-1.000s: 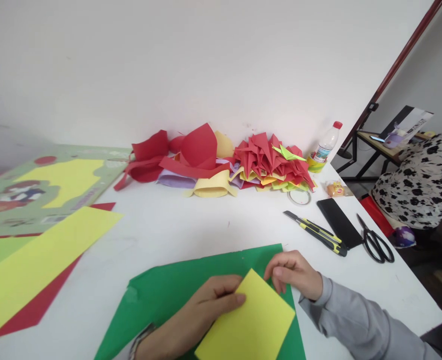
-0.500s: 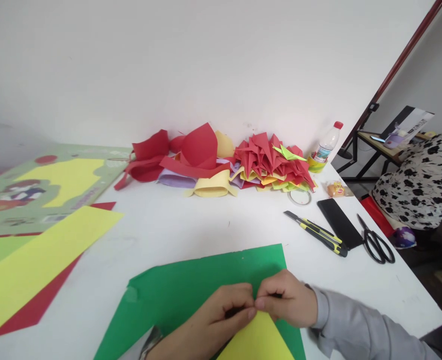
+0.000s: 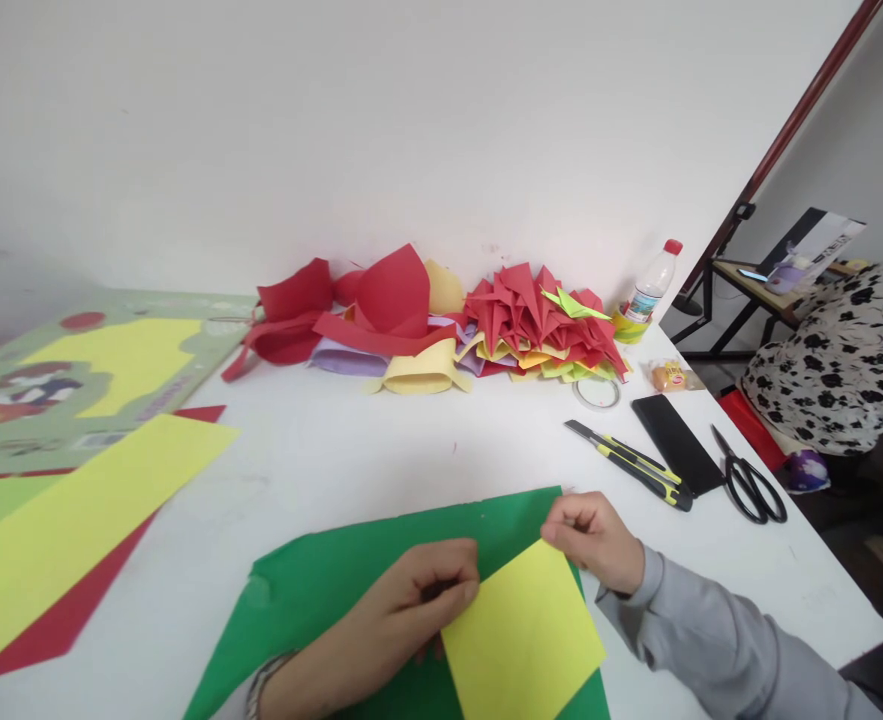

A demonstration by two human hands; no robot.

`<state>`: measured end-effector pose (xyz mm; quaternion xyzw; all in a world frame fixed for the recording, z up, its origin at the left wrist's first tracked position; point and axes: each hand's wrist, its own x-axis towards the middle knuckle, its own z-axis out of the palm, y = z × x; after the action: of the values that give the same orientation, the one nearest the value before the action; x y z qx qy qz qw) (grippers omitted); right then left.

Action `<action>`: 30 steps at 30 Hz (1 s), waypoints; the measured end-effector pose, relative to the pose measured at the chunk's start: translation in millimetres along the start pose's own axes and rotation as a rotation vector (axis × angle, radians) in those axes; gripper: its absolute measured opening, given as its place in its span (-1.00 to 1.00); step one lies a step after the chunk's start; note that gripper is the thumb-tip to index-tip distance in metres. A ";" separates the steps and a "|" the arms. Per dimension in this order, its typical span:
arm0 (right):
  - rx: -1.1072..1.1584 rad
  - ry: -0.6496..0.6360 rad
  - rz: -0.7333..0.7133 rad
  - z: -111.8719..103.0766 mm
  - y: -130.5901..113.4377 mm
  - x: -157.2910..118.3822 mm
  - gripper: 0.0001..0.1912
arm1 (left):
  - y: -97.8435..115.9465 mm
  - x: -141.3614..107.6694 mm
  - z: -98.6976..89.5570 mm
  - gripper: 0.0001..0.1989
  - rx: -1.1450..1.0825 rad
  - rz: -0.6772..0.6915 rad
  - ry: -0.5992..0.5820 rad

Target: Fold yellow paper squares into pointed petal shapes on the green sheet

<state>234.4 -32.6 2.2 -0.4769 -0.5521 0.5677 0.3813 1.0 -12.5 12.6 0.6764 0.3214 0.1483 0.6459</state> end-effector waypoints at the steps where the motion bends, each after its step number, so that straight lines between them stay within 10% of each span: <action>1: 0.018 0.020 0.000 -2.8 -0.6 1.2 -0.50 | 0.2 -0.4 -2.3 -0.61 -0.017 -0.015 0.005; 14: 0.188 0.084 -0.020 -12.1 11.6 11.4 -0.57 | 4.1 2.3 -14.0 -0.54 0.005 -0.010 0.159; 24: 0.381 0.234 -0.148 -20.6 15.6 27.5 -0.54 | 2.6 7.2 -21.6 -0.53 -0.075 0.063 0.566; 30: 0.403 0.193 -0.183 -11.3 17.2 27.2 -0.67 | -5.2 15.8 -12.6 -0.55 -0.106 0.021 0.546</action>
<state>240.0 -5.2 -17.4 -0.3910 -0.4295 0.5814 0.5697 3.8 7.0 5.7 0.5800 0.4681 0.3484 0.5684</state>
